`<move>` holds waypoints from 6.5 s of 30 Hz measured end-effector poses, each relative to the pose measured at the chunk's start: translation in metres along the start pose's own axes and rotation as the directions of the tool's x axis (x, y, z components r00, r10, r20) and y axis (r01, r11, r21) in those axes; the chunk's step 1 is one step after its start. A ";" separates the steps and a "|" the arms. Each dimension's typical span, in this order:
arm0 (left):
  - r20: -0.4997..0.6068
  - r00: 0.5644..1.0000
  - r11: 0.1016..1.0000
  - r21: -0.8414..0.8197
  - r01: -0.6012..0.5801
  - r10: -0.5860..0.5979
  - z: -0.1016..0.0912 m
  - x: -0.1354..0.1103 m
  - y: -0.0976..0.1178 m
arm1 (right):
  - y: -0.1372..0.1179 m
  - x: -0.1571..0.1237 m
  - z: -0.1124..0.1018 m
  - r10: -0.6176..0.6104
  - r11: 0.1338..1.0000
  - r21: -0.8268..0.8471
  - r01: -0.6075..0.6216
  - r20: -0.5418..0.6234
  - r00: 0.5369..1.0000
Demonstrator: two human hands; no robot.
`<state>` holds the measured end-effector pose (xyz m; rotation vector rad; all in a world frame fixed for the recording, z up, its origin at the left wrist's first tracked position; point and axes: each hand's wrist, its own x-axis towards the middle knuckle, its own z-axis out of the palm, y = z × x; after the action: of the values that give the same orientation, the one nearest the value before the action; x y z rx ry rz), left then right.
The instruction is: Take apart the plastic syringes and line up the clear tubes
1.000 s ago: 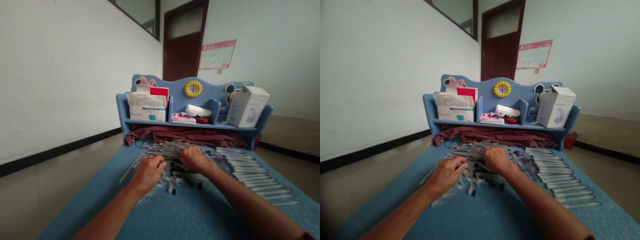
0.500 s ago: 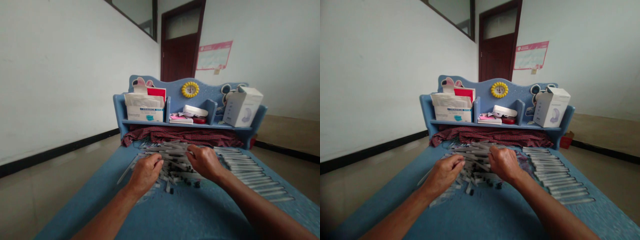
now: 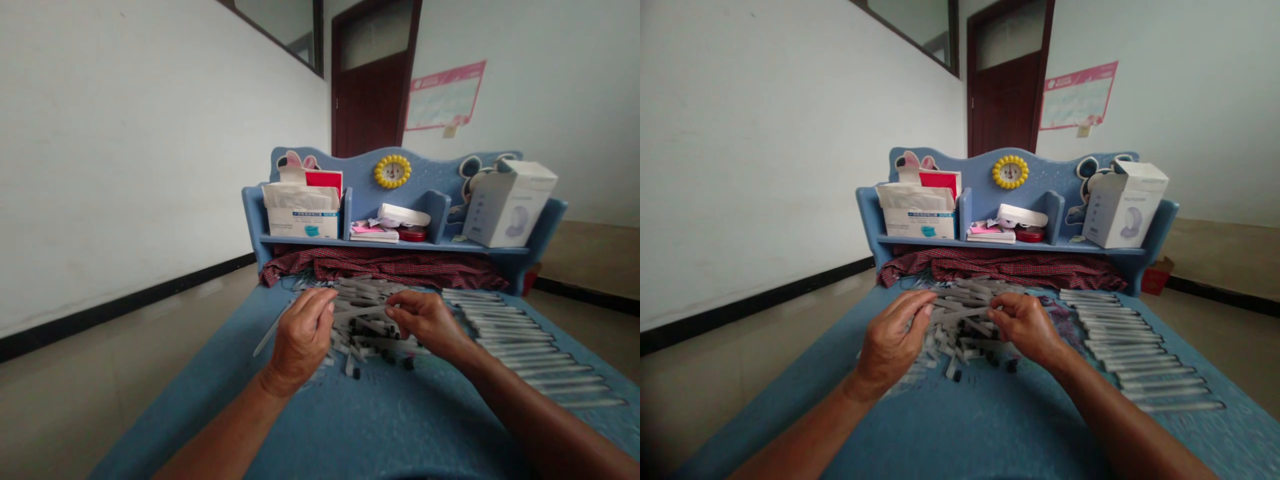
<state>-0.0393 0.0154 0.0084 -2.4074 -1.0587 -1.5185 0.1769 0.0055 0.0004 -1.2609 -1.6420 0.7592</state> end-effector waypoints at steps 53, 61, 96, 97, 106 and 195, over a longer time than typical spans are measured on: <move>0.114 0.935 0.936 -0.070 0.344 -0.335 -0.003 0.007 -0.026 | -0.023 0.028 0.017 0.137 0.509 -0.841 0.186 0.292 0.947; 0.218 0.946 0.971 0.081 0.227 -0.239 -0.022 0.026 0.000 | -0.015 0.028 0.021 0.132 0.520 -0.817 0.248 0.364 0.922; 0.601 0.798 0.999 0.037 0.024 -0.041 0.035 0.026 -0.066 | -0.018 -0.010 0.046 0.016 0.445 -0.827 0.343 0.390 0.921; 0.600 0.799 0.999 0.044 0.028 -0.049 0.035 0.025 -0.066 | -0.017 -0.011 0.046 0.016 0.451 -0.826 0.338 0.387 0.922; 0.585 0.807 0.997 0.066 0.046 -0.076 0.031 0.025 -0.067 | -0.023 0.003 0.036 0.096 0.500 -0.836 0.227 0.314 0.945; 0.438 0.898 0.992 0.083 -0.098 0.052 0.021 0.036 -0.051 | 0.034 0.030 -0.050 0.168 0.863 0.496 -0.094 -0.108 0.980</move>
<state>-0.0446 0.0804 0.0140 -2.7449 -1.0623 -0.8898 0.2342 0.0412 -0.0002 -1.0353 -1.1488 1.0619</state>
